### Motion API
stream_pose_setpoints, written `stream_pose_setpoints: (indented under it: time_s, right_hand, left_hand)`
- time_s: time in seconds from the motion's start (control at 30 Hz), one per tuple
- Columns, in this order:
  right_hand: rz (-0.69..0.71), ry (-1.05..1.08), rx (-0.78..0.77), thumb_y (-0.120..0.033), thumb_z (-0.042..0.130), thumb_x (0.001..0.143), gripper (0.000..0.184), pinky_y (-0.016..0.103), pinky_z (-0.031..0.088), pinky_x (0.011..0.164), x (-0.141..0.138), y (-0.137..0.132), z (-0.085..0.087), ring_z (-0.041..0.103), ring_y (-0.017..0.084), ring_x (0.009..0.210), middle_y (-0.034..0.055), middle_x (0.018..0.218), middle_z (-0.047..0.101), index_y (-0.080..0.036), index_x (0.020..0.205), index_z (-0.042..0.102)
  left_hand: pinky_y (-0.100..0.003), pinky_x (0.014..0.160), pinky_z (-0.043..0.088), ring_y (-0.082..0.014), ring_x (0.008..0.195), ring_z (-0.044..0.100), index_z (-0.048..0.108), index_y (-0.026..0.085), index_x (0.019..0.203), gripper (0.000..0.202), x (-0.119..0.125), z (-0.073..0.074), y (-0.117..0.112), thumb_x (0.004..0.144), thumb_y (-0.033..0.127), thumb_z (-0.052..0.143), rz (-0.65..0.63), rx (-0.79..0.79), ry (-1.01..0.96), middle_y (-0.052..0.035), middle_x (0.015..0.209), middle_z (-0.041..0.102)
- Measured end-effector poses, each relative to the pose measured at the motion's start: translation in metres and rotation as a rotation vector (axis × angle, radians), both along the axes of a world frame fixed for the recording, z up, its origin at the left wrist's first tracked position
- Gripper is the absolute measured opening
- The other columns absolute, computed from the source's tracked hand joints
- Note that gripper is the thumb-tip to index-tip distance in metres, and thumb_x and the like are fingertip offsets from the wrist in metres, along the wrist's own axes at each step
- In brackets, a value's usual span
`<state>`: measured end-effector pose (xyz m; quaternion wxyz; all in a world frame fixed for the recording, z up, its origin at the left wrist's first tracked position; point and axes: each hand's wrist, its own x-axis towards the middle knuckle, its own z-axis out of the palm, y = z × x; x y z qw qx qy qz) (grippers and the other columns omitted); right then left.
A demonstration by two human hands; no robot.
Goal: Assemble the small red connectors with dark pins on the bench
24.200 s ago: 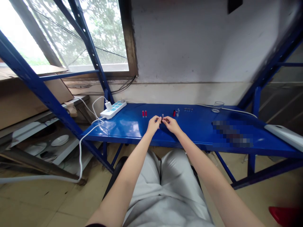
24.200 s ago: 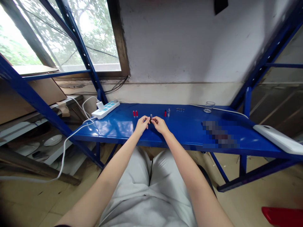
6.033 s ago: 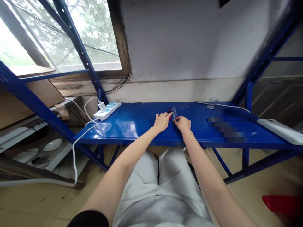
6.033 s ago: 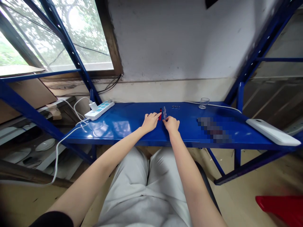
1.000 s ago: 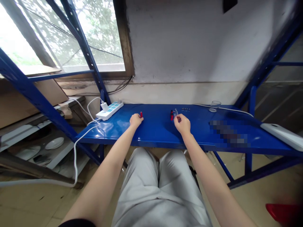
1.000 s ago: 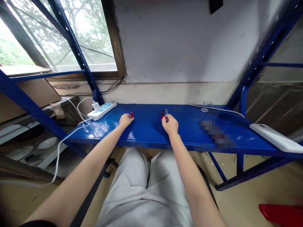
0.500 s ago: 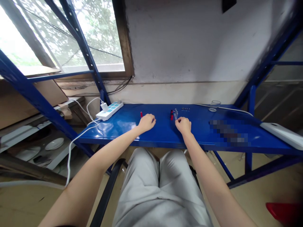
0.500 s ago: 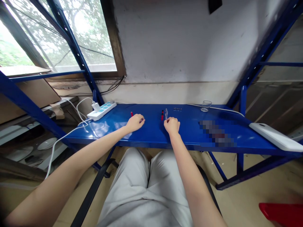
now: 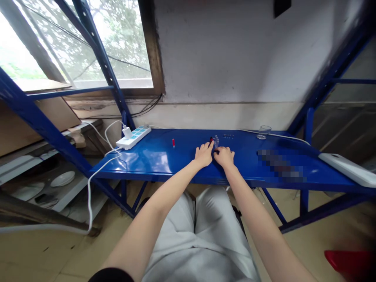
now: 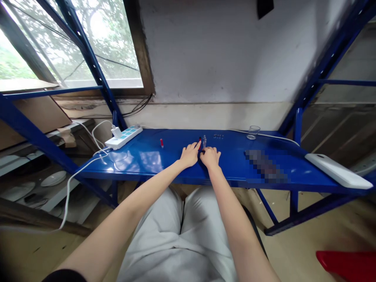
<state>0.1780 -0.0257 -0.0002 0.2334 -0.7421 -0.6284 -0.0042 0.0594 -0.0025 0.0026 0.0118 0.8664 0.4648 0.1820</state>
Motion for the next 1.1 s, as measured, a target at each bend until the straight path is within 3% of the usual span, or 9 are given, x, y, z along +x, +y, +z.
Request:
stream_pose_setpoints:
  time_s: [0.13, 0.33, 0.43, 0.6, 0.9, 1.1]
  right_hand:
    - [0.002, -0.011, -0.009, -0.024, 0.043, 0.077, 0.032, 0.042, 0.032, 0.082, -0.001, -0.001, 0.001, 0.043, 0.027, 0.104, 0.0092, 0.111, 0.059, -0.021, 0.102, 0.065]
    - [0.005, -0.030, 0.003, -0.027, 0.042, 0.080, 0.033, 0.043, 0.032, 0.082, 0.000, 0.001, -0.003, 0.043, 0.027, 0.104, 0.0095, 0.113, 0.058, -0.022, 0.104, 0.064]
    - [0.012, -0.035, 0.012, -0.029, 0.042, 0.082, 0.033, 0.045, 0.033, 0.082, 0.000, 0.003, -0.005, 0.043, 0.028, 0.105, 0.0096, 0.114, 0.058, -0.022, 0.106, 0.064]
    - [0.017, -0.050, 0.023, -0.031, 0.041, 0.082, 0.034, 0.046, 0.032, 0.083, 0.000, 0.003, -0.007, 0.042, 0.028, 0.106, 0.0098, 0.116, 0.057, -0.022, 0.106, 0.064]
    - [0.011, -0.092, -0.008, -0.031, 0.038, 0.084, 0.035, 0.046, 0.032, 0.081, -0.001, 0.004, -0.006, 0.042, 0.028, 0.106, 0.0102, 0.118, 0.055, -0.023, 0.109, 0.062]
    - [0.050, -0.134, 0.060, -0.029, 0.038, 0.085, 0.032, 0.041, 0.031, 0.078, -0.002, 0.001, -0.007, 0.045, 0.026, 0.100, 0.0093, 0.110, 0.059, -0.023, 0.102, 0.065]
  left_hand:
    - [-0.043, 0.088, 0.035, -0.0258, 0.113, 0.039, 0.038, 0.023, 0.131, 0.052, 0.001, 0.003, 0.002, 0.080, 0.013, 0.035, 0.032, 0.047, -0.011, -0.0098, 0.132, 0.040]
    - [-0.036, 0.080, 0.036, -0.0218, 0.096, 0.048, 0.058, 0.020, 0.100, 0.025, -0.003, 0.006, 0.005, 0.082, 0.016, 0.042, 0.040, 0.189, -0.115, -0.0074, 0.103, 0.057]
    - [-0.035, 0.079, 0.035, -0.0212, 0.092, 0.049, 0.059, 0.019, 0.088, 0.014, -0.005, 0.003, 0.009, 0.082, 0.019, 0.046, 0.050, 0.207, -0.157, -0.0067, 0.095, 0.059]
    - [-0.034, 0.076, 0.036, -0.0202, 0.088, 0.052, 0.058, 0.019, 0.084, 0.008, -0.019, -0.002, 0.010, 0.081, 0.021, 0.051, 0.034, 0.233, -0.280, -0.0056, 0.089, 0.062]
    - [-0.027, 0.070, 0.044, -0.0131, 0.071, 0.054, 0.058, 0.017, 0.078, 0.007, -0.043, -0.010, 0.003, 0.075, 0.024, 0.057, 0.066, 0.140, -0.839, -0.0030, 0.078, 0.062]
    - [-0.025, 0.066, 0.046, -0.0111, 0.065, 0.055, 0.058, 0.017, 0.077, 0.011, -0.047, -0.007, 0.003, 0.074, 0.027, 0.058, 0.093, 0.068, -0.983, -0.0023, 0.075, 0.062]
